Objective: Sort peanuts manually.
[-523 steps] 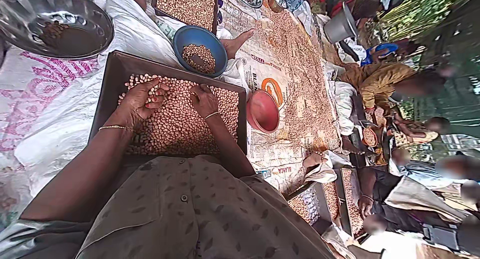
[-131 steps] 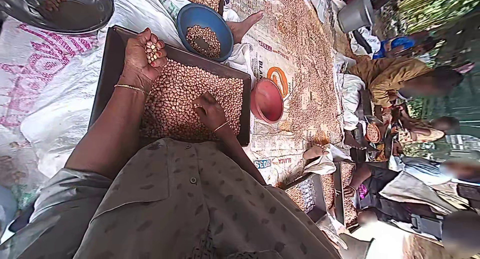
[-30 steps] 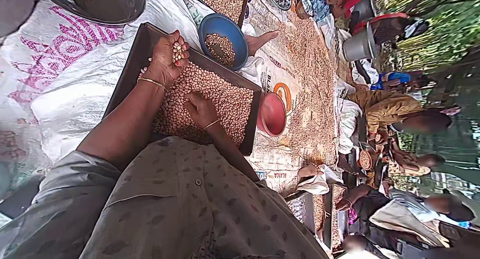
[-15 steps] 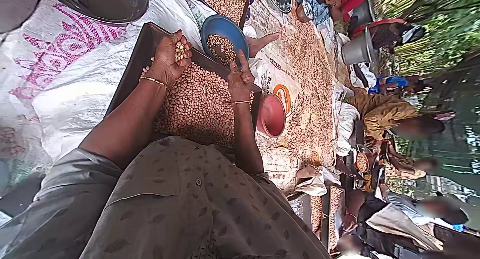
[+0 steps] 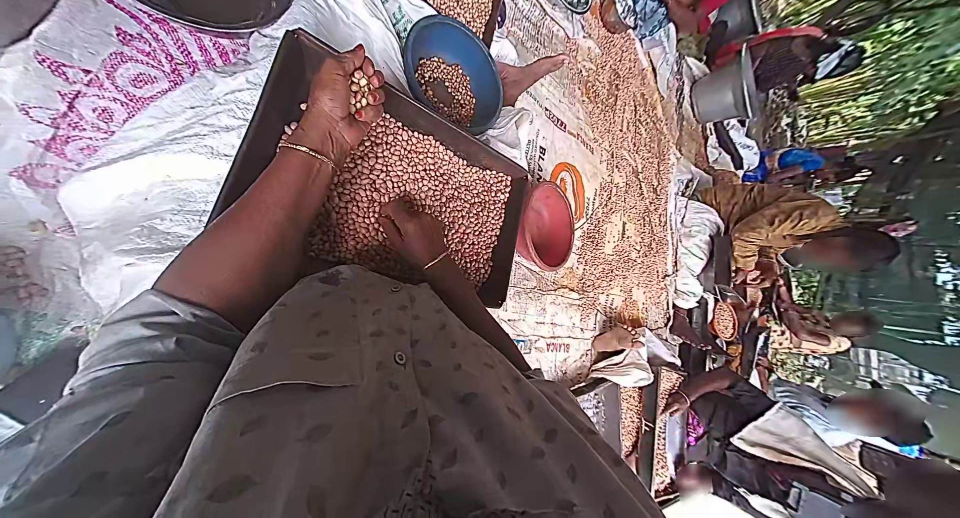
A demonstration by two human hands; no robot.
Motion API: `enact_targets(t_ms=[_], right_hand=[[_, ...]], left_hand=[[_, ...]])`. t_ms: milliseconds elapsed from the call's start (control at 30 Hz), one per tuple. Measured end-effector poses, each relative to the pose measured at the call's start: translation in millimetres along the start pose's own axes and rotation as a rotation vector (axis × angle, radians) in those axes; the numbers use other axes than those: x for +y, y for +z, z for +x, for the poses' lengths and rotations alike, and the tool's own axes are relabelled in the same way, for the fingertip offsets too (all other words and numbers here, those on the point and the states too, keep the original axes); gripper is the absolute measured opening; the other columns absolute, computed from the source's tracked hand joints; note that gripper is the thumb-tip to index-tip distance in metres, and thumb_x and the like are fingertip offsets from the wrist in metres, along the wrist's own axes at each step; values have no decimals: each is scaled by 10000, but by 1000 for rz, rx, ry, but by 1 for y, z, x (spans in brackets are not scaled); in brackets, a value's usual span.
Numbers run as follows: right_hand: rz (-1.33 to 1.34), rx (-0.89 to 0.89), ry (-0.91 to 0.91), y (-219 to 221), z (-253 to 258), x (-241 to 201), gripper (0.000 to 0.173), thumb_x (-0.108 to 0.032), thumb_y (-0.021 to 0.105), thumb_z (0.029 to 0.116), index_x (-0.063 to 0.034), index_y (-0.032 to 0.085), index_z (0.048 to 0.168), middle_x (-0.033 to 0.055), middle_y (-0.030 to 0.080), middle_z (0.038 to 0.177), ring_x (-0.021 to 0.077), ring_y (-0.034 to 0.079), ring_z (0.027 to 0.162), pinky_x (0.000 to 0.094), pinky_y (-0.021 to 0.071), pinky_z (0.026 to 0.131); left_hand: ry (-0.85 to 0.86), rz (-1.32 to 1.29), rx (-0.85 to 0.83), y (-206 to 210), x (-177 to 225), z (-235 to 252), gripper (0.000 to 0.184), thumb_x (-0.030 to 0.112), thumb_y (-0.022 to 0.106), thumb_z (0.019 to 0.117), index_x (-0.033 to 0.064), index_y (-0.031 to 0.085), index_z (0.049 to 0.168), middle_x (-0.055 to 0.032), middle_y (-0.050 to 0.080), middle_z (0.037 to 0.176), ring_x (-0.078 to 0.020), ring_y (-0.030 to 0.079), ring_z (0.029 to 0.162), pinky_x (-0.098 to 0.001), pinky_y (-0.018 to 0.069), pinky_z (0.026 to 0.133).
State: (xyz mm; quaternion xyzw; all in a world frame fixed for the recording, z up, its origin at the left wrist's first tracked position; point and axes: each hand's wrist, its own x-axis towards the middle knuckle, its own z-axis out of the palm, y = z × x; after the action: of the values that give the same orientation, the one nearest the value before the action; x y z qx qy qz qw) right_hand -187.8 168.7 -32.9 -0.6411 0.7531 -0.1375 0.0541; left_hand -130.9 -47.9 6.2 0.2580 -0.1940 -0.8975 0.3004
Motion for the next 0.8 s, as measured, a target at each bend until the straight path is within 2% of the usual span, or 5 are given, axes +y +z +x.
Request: enact_targets(t_ms=[167, 233, 367, 533, 800], right_hand=[[1102, 110, 235, -14, 4, 14, 118, -63, 553, 1009, -26, 662, 986, -20, 525, 608, 31, 403, 442, 180, 348, 413], [1459, 72, 276, -23, 11, 17, 136, -88, 493, 983, -82, 628, 984, -46, 587, 685, -20, 414, 444, 141, 336, 398], [988, -89, 123, -19, 23, 3, 216, -32, 512, 980, 63, 639, 1126, 32, 621, 831, 18, 502, 614, 179, 427, 549], [101, -260, 129, -4, 32, -35, 295, -246, 584, 1034, 1, 676, 1167, 191, 723, 881, 375, 723, 819, 552, 559, 708], [38, -368, 112, -8, 33, -41, 311, -181, 526, 1047, -2, 662, 1262, 199, 739, 953, 387, 727, 885, 559, 560, 757]], left_hand=[[0, -29, -22, -2, 0, 3, 414, 305, 267, 1130, 186, 456, 782, 59, 488, 610, -13, 413, 440, -132, 301, 393], [3, -26, -24, -3, -1, 3, 410, 301, 261, 1129, 186, 455, 787, 60, 489, 607, -15, 414, 442, -138, 305, 398], [1, -26, -29, -1, -1, 2, 408, 297, 265, 1130, 183, 457, 789, 58, 495, 607, -10, 418, 440, -132, 308, 397], [10, -17, -17, -1, 2, 1, 411, 296, 261, 1131, 185, 454, 785, 58, 490, 605, -12, 412, 441, -135, 302, 398], [19, 8, -26, -1, -1, 2, 408, 279, 245, 1124, 198, 467, 791, 68, 513, 618, -1, 432, 450, -125, 308, 400]])
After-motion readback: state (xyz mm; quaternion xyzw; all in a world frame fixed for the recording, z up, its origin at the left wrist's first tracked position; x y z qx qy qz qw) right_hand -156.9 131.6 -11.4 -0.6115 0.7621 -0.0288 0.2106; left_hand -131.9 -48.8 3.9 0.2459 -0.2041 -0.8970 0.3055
